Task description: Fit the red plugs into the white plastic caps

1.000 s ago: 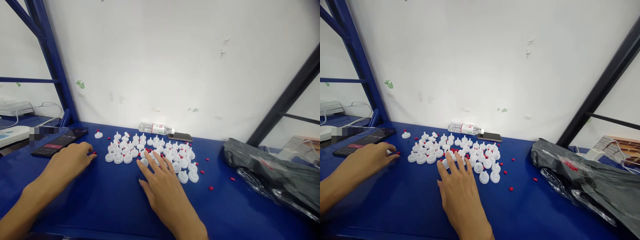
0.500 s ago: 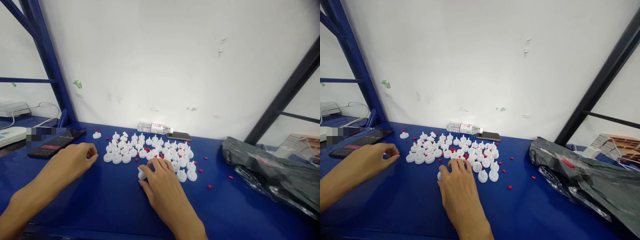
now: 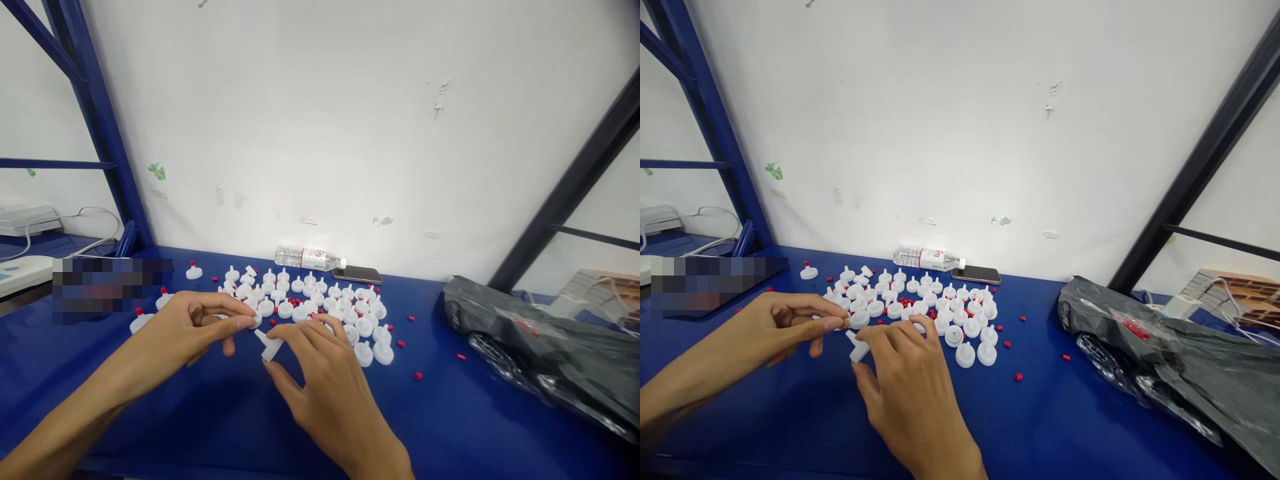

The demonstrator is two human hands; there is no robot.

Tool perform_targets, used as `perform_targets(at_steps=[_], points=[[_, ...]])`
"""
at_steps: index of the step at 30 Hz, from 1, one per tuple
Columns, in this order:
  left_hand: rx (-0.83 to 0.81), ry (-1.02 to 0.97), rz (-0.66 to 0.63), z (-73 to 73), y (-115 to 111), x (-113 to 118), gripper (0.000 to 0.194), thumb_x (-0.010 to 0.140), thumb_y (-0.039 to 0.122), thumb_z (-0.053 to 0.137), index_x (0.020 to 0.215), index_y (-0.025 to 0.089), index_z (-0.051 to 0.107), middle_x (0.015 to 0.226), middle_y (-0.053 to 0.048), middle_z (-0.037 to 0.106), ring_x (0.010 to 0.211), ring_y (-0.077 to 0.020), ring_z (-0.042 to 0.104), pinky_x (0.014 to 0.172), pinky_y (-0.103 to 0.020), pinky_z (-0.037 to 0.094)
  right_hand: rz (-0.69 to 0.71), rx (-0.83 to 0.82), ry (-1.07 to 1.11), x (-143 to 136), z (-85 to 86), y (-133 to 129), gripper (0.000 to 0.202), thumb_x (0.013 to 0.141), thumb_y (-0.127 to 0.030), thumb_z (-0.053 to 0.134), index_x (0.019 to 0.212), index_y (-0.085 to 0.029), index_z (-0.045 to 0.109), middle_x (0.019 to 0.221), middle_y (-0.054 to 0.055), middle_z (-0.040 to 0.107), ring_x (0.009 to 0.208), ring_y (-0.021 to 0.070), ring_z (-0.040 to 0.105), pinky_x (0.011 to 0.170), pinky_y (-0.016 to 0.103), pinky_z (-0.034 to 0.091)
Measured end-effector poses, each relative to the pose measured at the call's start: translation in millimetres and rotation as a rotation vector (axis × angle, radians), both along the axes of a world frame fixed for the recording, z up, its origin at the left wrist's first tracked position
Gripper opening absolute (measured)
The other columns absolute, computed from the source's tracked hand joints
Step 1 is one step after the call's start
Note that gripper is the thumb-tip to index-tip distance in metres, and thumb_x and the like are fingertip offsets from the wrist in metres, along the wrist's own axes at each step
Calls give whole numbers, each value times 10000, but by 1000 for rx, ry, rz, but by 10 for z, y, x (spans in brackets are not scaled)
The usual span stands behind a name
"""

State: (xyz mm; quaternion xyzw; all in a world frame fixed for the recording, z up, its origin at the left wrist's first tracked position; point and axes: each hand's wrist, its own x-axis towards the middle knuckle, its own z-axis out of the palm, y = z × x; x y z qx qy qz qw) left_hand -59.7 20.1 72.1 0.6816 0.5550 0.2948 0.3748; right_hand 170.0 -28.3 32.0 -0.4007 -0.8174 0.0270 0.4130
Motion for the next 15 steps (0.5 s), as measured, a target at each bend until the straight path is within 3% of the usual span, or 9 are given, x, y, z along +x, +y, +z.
perform_targets(at_steps=[9, 15], points=[[1, -141, -62, -41, -49, 113, 482, 817, 667, 772, 1003, 223, 781, 572, -7, 703, 420, -74, 413, 419, -186, 280, -16, 125, 108, -2, 9, 0, 301, 924, -165, 760, 1188, -253, 644, 1065, -45, 788, 931, 139, 707, 1034, 333, 390], [71, -227, -11, -155, -125, 258, 469, 804, 638, 790, 1043, 234, 809, 568, -2, 706, 426, -86, 411, 405, -194, 268, -25, 141, 100, 5, 20, 5, 328, 930, -146, 745, 1210, -277, 634, 1077, -60, 792, 902, 139, 713, 1017, 342, 398]])
